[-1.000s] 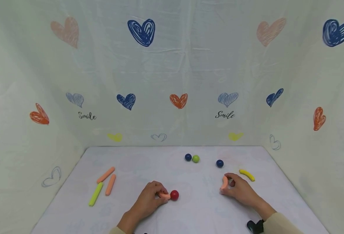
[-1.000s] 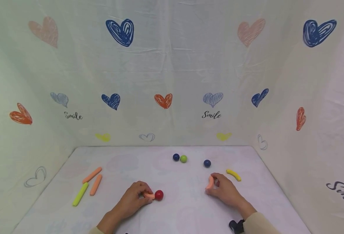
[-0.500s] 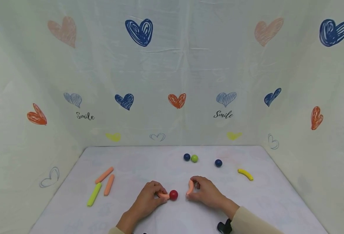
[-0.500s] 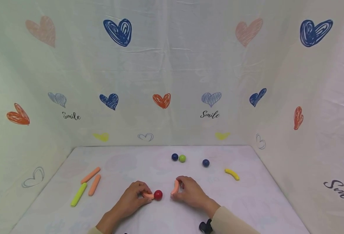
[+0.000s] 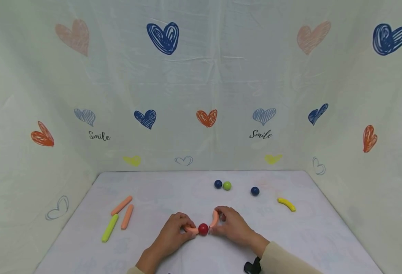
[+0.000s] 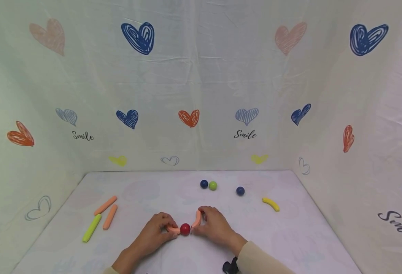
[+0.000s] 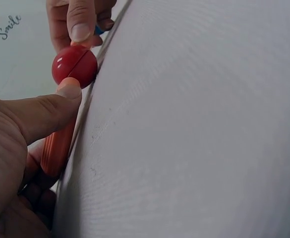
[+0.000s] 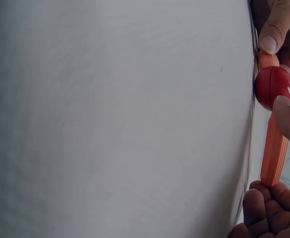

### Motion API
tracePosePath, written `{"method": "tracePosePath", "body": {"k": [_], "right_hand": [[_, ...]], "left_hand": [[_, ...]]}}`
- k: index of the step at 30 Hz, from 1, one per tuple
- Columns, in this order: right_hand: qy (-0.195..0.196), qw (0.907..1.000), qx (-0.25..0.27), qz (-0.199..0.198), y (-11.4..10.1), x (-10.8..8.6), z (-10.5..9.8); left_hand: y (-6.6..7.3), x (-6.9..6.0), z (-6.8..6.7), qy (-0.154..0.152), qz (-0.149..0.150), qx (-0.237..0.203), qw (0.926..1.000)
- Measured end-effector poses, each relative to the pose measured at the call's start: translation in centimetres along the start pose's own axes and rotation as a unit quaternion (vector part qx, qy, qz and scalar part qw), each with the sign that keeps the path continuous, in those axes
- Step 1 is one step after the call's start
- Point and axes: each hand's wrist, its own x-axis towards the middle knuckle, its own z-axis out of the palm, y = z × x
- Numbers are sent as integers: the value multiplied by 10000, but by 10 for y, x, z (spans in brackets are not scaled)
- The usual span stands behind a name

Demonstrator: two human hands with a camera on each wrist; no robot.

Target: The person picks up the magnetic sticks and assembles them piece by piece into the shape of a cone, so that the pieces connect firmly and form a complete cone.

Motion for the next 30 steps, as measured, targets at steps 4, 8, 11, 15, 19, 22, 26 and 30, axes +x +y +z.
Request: {"method": "tracePosePath", "body": {"k": [4, 8, 11, 15, 19, 22, 26, 30], "right_hand": [[-3, 10000, -60, 55, 0, 1, 1], [26, 9999, -138, 90, 0, 1, 1], [40, 9998, -148, 109, 1, 1, 1], [34, 9998, -140, 112, 1, 0, 0], [14, 9998, -150, 141, 2, -2, -1], [45, 9997, -173, 161, 2, -4, -2], [131, 9997, -155, 157, 2, -5, -1], [155, 9997, 147, 78, 1, -10, -1]], "left_hand": [[3, -1, 0, -32, -47, 43, 10000], [5, -2, 0, -57, -52, 25, 10000], [6, -3, 2, -79, -50, 4, 10000], [8, -4, 5, -86, -76, -35, 9999], [10, -4, 8, -34, -4, -93, 10000], [9, -4, 9, -102, 51, -119, 9999], [6, -7, 5, -334, 23, -119, 9994], [6, -11, -1, -506, 32, -73, 9987]]}}
